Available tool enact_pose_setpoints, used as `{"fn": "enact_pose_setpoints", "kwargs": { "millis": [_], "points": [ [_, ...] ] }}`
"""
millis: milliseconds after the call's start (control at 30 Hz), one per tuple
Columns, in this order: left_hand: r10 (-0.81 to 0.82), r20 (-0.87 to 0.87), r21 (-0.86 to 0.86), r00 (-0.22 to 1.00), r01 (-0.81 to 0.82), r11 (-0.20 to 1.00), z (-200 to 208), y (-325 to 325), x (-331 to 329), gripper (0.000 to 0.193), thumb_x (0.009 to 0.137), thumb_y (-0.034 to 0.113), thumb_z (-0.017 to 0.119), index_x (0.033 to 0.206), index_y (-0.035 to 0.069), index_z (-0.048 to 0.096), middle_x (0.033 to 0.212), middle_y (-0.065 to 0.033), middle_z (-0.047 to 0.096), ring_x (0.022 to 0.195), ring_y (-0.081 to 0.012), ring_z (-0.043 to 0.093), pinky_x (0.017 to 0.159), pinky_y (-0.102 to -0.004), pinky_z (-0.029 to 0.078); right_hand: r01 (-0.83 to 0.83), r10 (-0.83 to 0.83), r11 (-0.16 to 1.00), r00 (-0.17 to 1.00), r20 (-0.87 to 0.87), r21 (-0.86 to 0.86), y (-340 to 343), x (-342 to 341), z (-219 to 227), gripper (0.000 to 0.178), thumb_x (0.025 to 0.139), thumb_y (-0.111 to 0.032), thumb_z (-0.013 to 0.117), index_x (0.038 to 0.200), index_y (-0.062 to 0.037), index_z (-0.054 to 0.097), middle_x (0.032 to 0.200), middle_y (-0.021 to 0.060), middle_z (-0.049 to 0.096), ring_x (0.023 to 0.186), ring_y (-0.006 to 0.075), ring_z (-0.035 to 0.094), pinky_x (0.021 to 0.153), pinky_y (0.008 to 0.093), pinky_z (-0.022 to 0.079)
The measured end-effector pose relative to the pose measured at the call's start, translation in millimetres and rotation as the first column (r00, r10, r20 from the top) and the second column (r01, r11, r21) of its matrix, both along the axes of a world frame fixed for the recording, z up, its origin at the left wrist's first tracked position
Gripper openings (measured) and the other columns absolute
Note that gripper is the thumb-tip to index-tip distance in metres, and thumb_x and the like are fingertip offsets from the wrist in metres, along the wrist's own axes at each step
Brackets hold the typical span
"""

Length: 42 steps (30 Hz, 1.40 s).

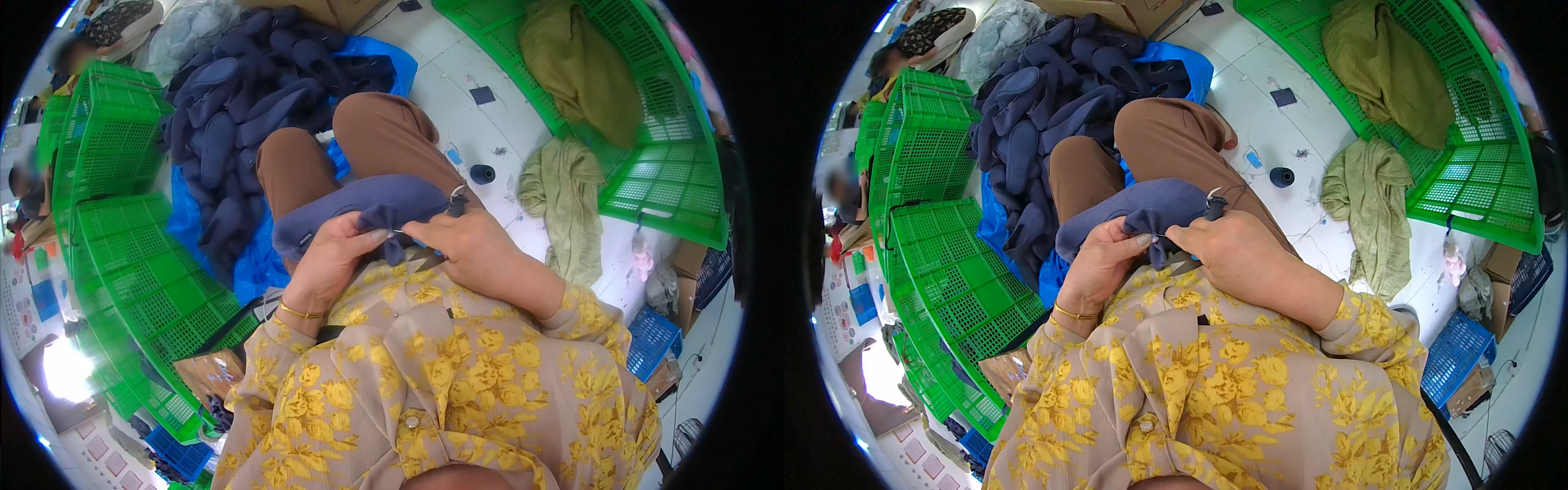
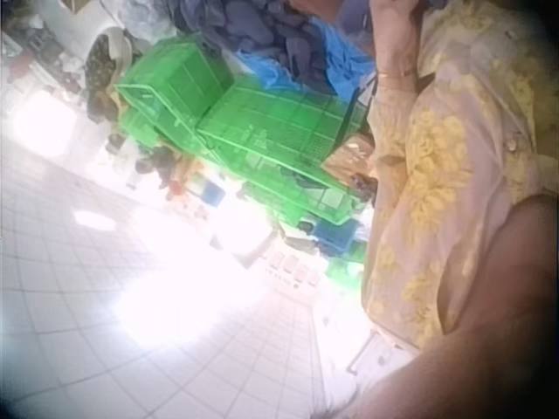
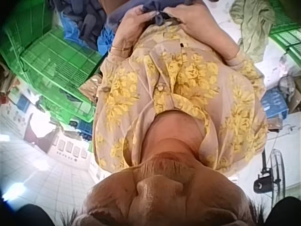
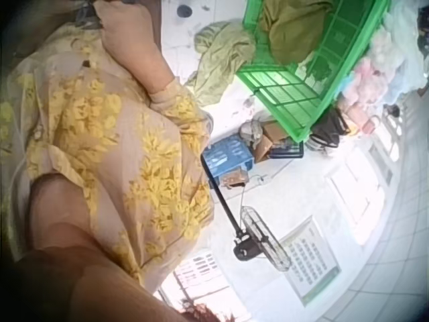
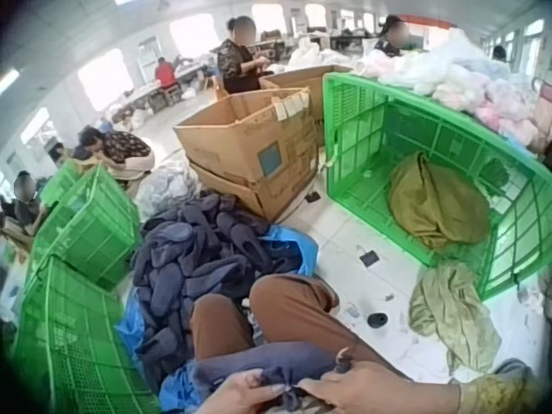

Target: The person sits on the floor and uses a blue-handled tool to stitch the upper part of dark blue slippers. They handle each slipper one at a time, pulling the thread and adjusting the fabric before moving to the next item.

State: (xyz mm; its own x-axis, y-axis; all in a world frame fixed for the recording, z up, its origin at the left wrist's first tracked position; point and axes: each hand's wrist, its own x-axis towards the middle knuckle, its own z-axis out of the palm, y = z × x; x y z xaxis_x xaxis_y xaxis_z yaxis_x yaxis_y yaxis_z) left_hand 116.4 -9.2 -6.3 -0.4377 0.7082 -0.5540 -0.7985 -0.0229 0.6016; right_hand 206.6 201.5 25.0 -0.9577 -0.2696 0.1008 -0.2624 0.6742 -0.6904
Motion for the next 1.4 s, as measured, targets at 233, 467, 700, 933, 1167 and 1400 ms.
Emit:
{"fn": "enact_pose_setpoints", "kwargs": {
  "millis": [233, 467, 700, 933, 1167, 1400],
  "points": [
    [0.008, 0.001, -0.01, 1.0, -0.008, 1.0, 1, 0, 1, 0.022, 0.091, 0.001, 0.058, 0.112, -0.003, 0.061, 0.108, -0.0084, 0.067, 0.096, -0.0152, 0.063, 0.09, -0.0298, 0.048, -0.035, 0.034, 0.998, 0.999, 0.024, 0.044, 1, -2, 4, 0.037, 0.071, -0.001, 0.061, 0.107, 0.0005, 0.063, 0.077, 0.0107, 0.062, 0.068, 0.0277, 0.063, 0.061, 0.0374, 0.05],
    [0.038, 0.014, -0.037, 0.999, -0.037, 0.999, 2, 1, 2, 0.019, 0.089, 0.0, 0.059, 0.108, -0.003, 0.06, 0.102, -0.0066, 0.066, 0.091, -0.0134, 0.062, 0.087, -0.0275, 0.049, -0.022, 0.024, 0.997, 0.999, -0.032, 0.074, -4, -4, 2, 0.033, 0.072, -0.001, 0.06, 0.105, 0.0, 0.063, 0.076, 0.0107, 0.063, 0.067, 0.0266, 0.064, 0.06, 0.0367, 0.05],
    [0.027, -0.004, -0.063, 1.0, -0.027, 0.998, 3, 4, 4, 0.019, 0.089, 0.001, 0.06, 0.107, -0.003, 0.061, 0.1, -0.0059, 0.067, 0.088, -0.011, 0.061, 0.084, -0.0246, 0.049, 0.011, -0.008, 0.998, 0.999, -0.054, 0.069, -10, -4, -5, 0.032, 0.072, -0.001, 0.058, 0.104, -0.0008, 0.061, 0.073, 0.0099, 0.062, 0.065, 0.0278, 0.063, 0.056, 0.0379, 0.049],
    [0.036, -0.042, -0.088, 0.998, -0.039, 0.995, 8, 6, 7, 0.017, 0.089, 0.003, 0.061, 0.105, -0.003, 0.062, 0.098, -0.0062, 0.067, 0.085, -0.01, 0.062, 0.079, -0.0233, 0.051, 0.022, -0.021, 1.0, 1.0, -0.013, 0.016, -9, 1, -8, 0.036, 0.068, -0.002, 0.062, 0.104, 0.0004, 0.06, 0.074, 0.0098, 0.062, 0.065, 0.0288, 0.062, 0.056, 0.0393, 0.048],
    [0.046, -0.094, -0.134, 0.994, -0.059, 0.989, 6, 8, 10, 0.015, 0.089, 0.005, 0.063, 0.102, -0.002, 0.062, 0.096, -0.006, 0.067, 0.083, -0.0085, 0.062, 0.075, -0.022, 0.051, 0.006, -0.006, 0.999, 1.0, -0.006, 0.037, -7, 2, -6, 0.04, 0.068, -0.003, 0.063, 0.107, 0.0016, 0.06, 0.075, 0.0112, 0.063, 0.066, 0.0285, 0.063, 0.057, 0.0386, 0.049],
    [0.001, -0.253, -0.298, 0.968, -0.079, 0.951, 5, 12, 16, 0.011, 0.087, 0.005, 0.068, 0.086, 0.004, 0.057, 0.078, 0.0024, 0.06, 0.07, -0.0023, 0.053, 0.063, -0.0177, 0.045, -0.03, 0.018, 0.982, 0.998, 0.066, 0.188, -10, -4, 6, 0.024, 0.069, -0.005, 0.063, 0.093, 0.0003, 0.06, 0.075, 0.0125, 0.065, 0.069, 0.0288, 0.066, 0.06, 0.0375, 0.052]
  ]
}}
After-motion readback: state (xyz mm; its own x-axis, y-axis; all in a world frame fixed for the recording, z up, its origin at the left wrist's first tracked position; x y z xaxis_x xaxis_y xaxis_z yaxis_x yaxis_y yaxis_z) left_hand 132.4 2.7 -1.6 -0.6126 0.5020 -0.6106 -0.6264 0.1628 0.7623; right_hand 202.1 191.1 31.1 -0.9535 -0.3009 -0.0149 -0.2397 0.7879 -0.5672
